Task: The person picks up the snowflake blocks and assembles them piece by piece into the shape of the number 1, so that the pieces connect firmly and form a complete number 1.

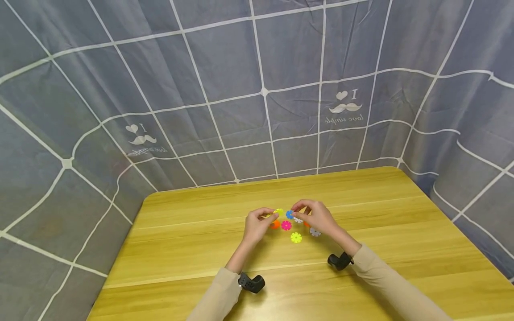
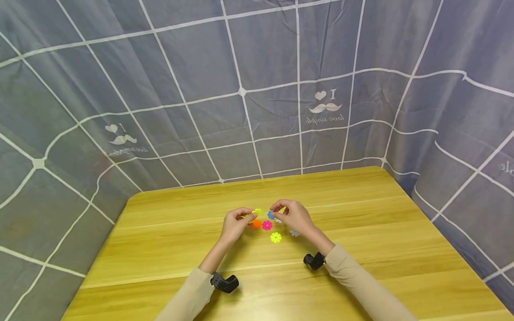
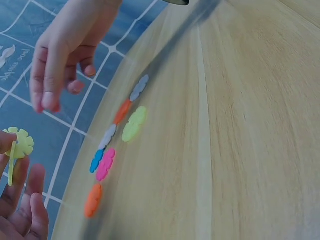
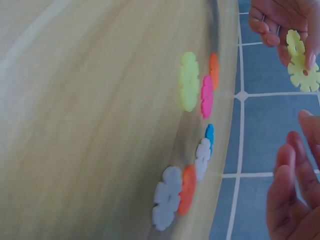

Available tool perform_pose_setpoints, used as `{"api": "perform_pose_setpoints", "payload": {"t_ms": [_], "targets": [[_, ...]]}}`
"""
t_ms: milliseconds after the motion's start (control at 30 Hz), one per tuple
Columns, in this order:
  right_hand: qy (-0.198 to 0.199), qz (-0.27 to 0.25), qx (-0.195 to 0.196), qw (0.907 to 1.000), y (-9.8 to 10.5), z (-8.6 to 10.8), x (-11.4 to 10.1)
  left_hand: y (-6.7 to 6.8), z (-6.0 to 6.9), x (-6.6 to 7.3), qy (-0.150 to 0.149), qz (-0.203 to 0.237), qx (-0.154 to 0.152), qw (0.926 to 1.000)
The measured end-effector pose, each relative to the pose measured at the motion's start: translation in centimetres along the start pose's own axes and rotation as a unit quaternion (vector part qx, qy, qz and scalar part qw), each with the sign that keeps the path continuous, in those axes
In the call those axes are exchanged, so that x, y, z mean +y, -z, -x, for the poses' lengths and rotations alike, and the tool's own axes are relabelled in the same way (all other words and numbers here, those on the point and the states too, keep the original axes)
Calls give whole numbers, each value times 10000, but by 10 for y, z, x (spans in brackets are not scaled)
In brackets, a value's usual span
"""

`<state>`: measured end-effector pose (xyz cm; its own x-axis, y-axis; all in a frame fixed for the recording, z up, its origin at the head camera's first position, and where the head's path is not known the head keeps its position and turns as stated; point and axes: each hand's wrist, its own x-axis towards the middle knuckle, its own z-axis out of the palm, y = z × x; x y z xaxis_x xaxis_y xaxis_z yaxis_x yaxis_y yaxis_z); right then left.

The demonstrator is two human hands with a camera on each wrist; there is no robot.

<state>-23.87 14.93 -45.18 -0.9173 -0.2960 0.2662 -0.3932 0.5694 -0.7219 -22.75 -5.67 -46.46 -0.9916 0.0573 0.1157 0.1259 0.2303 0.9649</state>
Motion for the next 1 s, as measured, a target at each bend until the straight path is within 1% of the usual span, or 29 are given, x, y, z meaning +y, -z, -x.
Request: {"api": "perform_pose_setpoints", "payload": {"t_ms": [67, 100, 267, 333, 433, 633, 833, 900, 1000], "targets": [[-84, 39, -116, 9999, 0, 2, 2, 1, 1, 0, 7, 32, -12, 10000], [-145, 56, -177, 9997, 0, 2, 3, 2, 3, 2, 48, 37, -40, 10000], [-333, 130, -415, 9985, 0, 6, 8, 9, 18, 30, 152, 9, -186, 9997], [-389, 186, -468, 9980, -1, 7, 11, 11, 23, 38, 154, 4, -195, 9997], [-469, 247, -538, 9971, -2, 8, 14, 11, 23, 37, 162, 68, -181, 9997], [-781, 240, -734, 9940, -2, 11, 18, 12, 23, 35, 123, 143, -180, 9997], [-760, 284, -1063, 9910, -4, 14, 21, 12, 23, 33, 10, 83, -249, 9997], [-729, 298, -1171, 9900, -5, 15, 21, 12, 23, 33, 19, 79, -261, 9996], [-762, 328, -1298, 9881, -7, 15, 20, 11, 22, 29, 51, 87, -271, 9996]]}}
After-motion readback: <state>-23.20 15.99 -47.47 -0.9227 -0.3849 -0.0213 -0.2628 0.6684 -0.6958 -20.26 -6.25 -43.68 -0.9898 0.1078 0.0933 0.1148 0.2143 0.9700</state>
